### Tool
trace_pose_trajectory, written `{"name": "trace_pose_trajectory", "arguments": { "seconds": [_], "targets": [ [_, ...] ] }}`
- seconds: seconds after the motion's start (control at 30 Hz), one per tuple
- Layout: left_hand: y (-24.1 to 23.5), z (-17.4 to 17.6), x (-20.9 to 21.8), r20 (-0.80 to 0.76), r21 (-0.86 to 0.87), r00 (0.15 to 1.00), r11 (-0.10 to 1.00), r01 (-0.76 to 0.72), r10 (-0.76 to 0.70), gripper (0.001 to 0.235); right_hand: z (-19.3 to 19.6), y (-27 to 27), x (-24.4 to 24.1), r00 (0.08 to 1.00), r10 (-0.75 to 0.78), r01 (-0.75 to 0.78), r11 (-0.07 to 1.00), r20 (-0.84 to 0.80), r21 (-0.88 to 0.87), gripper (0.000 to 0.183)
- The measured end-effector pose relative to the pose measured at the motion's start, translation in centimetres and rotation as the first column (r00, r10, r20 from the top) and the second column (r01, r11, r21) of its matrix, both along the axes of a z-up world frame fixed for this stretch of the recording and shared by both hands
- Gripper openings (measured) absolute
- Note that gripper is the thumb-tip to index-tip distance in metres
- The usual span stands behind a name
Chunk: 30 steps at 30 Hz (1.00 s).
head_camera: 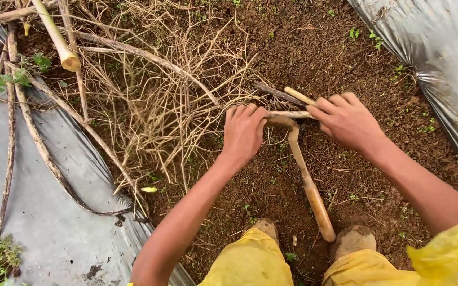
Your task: A person in a field uses a sickle to chop dried plant stalks into smaller pieces on the ground.
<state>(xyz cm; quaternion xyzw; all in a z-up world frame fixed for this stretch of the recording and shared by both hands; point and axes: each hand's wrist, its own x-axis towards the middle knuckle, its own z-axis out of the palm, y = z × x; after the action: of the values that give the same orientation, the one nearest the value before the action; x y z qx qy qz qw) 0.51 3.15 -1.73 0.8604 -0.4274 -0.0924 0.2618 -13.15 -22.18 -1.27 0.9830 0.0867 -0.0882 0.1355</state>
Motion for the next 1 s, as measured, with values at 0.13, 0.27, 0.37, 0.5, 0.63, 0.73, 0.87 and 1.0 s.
{"name": "trace_pose_trajectory", "arguments": {
  "seconds": [0.13,0.27,0.37,0.5,0.63,0.73,0.87,1.0],
  "targets": [
    [-1.1,0.4,-0.9,-0.010,-0.106,1.000,0.994,0.008,-0.009,0.010,5.4,0.8,-2.9,0.995,-0.087,0.088,0.996,-0.053,0.015,0.041],
    [-2.2,1.3,-0.4,-0.015,-0.192,0.999,0.981,0.031,-0.034,0.007,8.3,3.9,-6.0,0.821,-0.553,0.503,0.588,-0.139,0.634,0.054],
    [-2.7,2.4,-0.7,-0.041,-0.220,0.996,0.973,0.064,-0.075,0.008,9.0,7.7,-7.9,0.568,-0.586,0.765,0.116,-0.578,0.634,0.053],
    [-3.8,3.7,-0.5,-0.063,-0.278,0.986,0.951,0.133,-0.156,0.007,2.2,11.3,-12.7,0.454,-0.463,0.776,-0.214,-0.761,0.594,0.033],
    [-2.7,7.2,3.7,-0.112,-0.304,0.985,0.948,0.090,-0.130,0.021,5.0,10.7,-11.4,0.379,-0.523,0.705,-0.372,-0.764,0.604,0.024],
    [-1.1,5.4,6.8,0.159,0.080,0.986,0.995,-0.057,0.044,0.061,8.3,7.8,-9.0,0.381,-0.625,0.602,-0.392,-0.682,0.696,0.021],
    [-0.5,4.8,8.7,0.232,0.631,0.971,0.769,-0.106,-0.057,0.098,10.5,3.2,-5.6,0.337,-0.737,0.660,-0.258,-0.586,0.705,0.015],
    [0.0,6.2,9.2,0.214,0.502,0.977,0.857,-0.116,0.007,0.091,10.7,0.9,0.3,0.469,-0.725,0.654,-0.097,-0.504,0.750,0.020]
  ]
}}
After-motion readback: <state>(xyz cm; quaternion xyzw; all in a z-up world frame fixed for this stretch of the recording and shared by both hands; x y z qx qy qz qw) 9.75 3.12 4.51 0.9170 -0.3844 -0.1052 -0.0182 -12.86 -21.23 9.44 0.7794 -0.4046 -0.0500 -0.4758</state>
